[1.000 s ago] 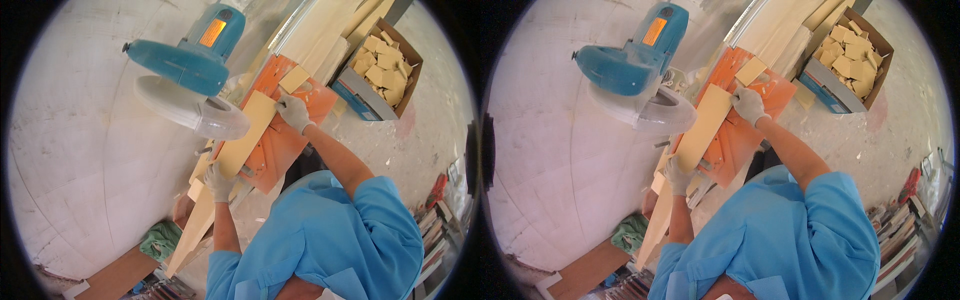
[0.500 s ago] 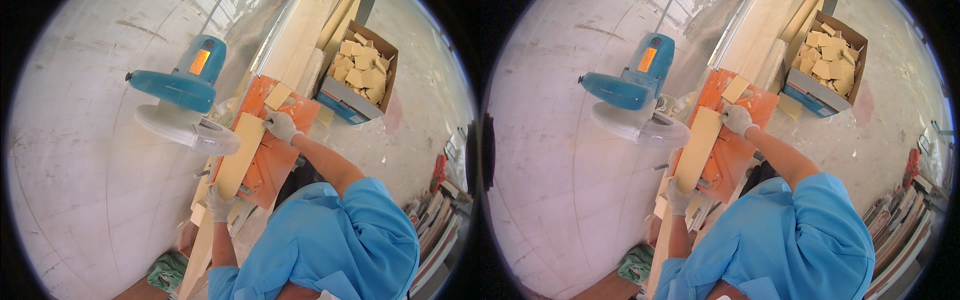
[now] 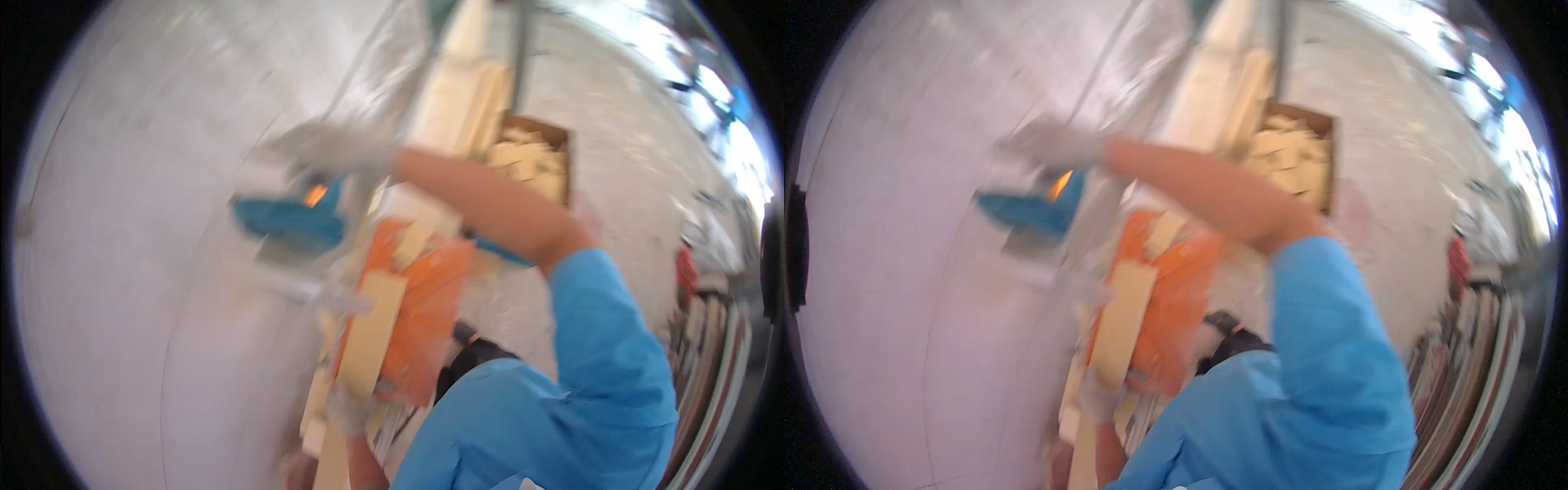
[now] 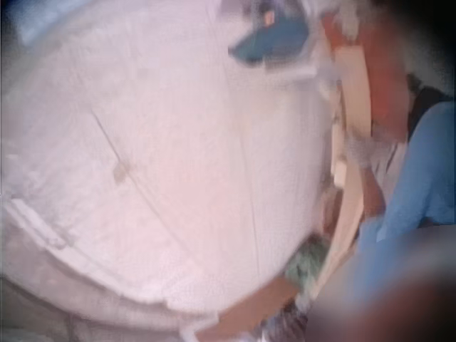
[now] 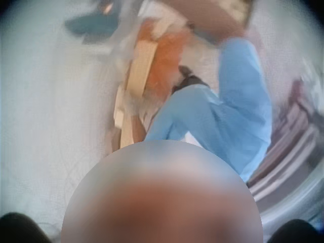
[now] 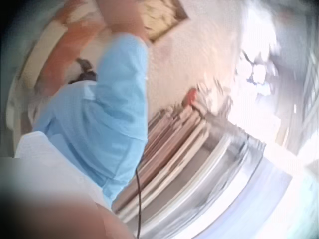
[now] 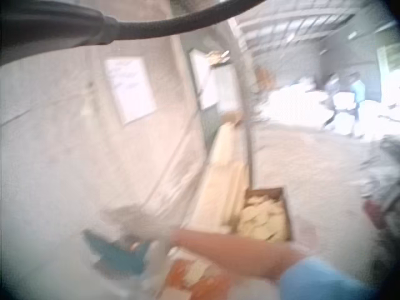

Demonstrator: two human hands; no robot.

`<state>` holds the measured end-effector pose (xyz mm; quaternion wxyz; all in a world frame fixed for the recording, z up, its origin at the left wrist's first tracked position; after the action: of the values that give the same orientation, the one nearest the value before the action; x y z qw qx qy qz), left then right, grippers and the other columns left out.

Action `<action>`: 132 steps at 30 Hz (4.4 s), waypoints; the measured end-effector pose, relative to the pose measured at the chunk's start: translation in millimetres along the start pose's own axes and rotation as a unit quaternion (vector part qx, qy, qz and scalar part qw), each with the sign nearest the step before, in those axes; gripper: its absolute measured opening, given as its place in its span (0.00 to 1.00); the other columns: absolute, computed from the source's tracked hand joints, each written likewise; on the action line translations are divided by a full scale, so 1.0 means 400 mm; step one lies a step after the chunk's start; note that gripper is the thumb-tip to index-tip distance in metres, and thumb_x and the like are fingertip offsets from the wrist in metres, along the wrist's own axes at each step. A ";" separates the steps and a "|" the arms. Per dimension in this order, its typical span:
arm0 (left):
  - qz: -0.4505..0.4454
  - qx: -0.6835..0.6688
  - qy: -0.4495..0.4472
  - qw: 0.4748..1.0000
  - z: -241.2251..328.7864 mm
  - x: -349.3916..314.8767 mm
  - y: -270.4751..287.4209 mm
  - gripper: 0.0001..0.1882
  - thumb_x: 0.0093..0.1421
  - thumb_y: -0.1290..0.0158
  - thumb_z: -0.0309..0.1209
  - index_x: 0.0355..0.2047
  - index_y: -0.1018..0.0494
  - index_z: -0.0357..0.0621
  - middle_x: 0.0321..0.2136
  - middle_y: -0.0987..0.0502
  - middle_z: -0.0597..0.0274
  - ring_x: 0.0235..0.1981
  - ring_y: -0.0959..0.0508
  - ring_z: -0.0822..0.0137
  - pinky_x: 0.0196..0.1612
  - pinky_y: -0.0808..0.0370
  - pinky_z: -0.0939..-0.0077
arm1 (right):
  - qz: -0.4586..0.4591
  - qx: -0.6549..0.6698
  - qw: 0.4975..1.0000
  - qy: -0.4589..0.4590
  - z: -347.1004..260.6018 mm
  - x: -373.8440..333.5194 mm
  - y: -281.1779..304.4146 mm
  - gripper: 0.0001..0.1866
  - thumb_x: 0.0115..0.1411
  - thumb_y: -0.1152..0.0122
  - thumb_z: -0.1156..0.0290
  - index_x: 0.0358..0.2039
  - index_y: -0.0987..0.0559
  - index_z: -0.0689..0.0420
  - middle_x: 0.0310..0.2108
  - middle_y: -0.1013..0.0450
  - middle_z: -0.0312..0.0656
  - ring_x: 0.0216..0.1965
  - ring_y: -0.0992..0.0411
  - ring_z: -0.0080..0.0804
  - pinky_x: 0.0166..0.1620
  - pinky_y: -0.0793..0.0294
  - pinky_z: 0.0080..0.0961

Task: The person uses a miter saw to cut small rectangular pieces from a long wooden plank. They position the plank, lower the saw to make cuts, and place the cut pieces into a cardboard box. The process is repeated multiple times.

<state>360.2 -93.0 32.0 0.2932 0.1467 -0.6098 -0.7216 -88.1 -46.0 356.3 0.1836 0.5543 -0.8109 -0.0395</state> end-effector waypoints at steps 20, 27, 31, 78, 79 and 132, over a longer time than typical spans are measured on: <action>0.058 0.042 -0.033 0.997 -0.008 -0.024 -0.012 0.38 0.41 0.31 0.48 0.53 0.26 0.48 0.42 0.19 0.52 0.40 0.18 0.47 0.41 0.21 0.49 | -0.063 -0.241 0.966 -0.065 -0.098 0.086 -0.164 0.35 0.71 0.56 0.41 0.63 0.23 0.56 0.63 0.27 0.50 0.62 0.29 0.45 0.64 0.32 0.49; -0.037 0.038 0.049 0.997 0.016 0.005 0.010 0.42 0.42 0.32 0.46 0.58 0.32 0.50 0.45 0.23 0.51 0.45 0.21 0.46 0.48 0.27 0.47 | 0.022 -0.364 0.930 0.057 0.039 -0.209 -0.137 0.24 0.76 0.58 0.54 0.63 0.26 0.51 0.50 0.23 0.55 0.47 0.22 0.50 0.55 0.26 0.41; -0.020 0.052 0.033 0.998 0.020 0.005 0.012 0.41 0.41 0.31 0.45 0.57 0.32 0.50 0.43 0.24 0.53 0.43 0.21 0.47 0.46 0.27 0.48 | 0.029 -0.115 0.978 -0.170 0.249 -0.508 -0.166 0.25 0.76 0.59 0.54 0.61 0.26 0.56 0.45 0.22 0.55 0.47 0.23 0.53 0.52 0.25 0.44; -0.014 -0.061 0.024 0.998 0.035 -0.009 -0.023 0.45 0.36 0.24 0.38 0.54 0.33 0.44 0.47 0.28 0.48 0.51 0.28 0.41 0.54 0.29 0.45 | 0.059 -0.226 0.967 -0.104 -0.019 -0.120 -0.144 0.37 0.69 0.57 0.39 0.45 0.15 0.64 0.48 0.21 0.60 0.50 0.22 0.54 0.55 0.27 0.52; -0.007 -0.054 0.029 0.998 0.036 -0.016 -0.017 0.46 0.36 0.24 0.38 0.55 0.34 0.44 0.48 0.28 0.47 0.52 0.28 0.41 0.54 0.29 0.46 | 0.059 -0.218 0.968 -0.105 -0.021 -0.124 -0.143 0.37 0.69 0.57 0.40 0.45 0.15 0.64 0.48 0.21 0.60 0.50 0.22 0.55 0.55 0.27 0.52; 0.019 -0.135 0.128 0.982 0.071 -0.015 -0.030 0.40 0.41 0.23 0.39 0.55 0.26 0.44 0.66 0.42 0.37 0.65 0.36 0.35 0.63 0.28 0.48 | -0.002 -0.245 0.963 -0.112 0.025 -0.163 -0.143 0.38 0.67 0.60 0.41 0.52 0.17 0.63 0.55 0.23 0.58 0.58 0.25 0.55 0.58 0.29 0.51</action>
<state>345.9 -65.8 25.5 0.3993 0.1853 -0.4672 -0.7668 -20.2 -9.9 315.1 0.2217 0.4857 -0.7906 -0.2997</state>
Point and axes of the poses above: each hand's wrist, its own x-axis towards the middle knuckle, its own y-axis out of the back of the hand, z = x × y, the point moved 4 cm from there along x, towards the middle knuckle
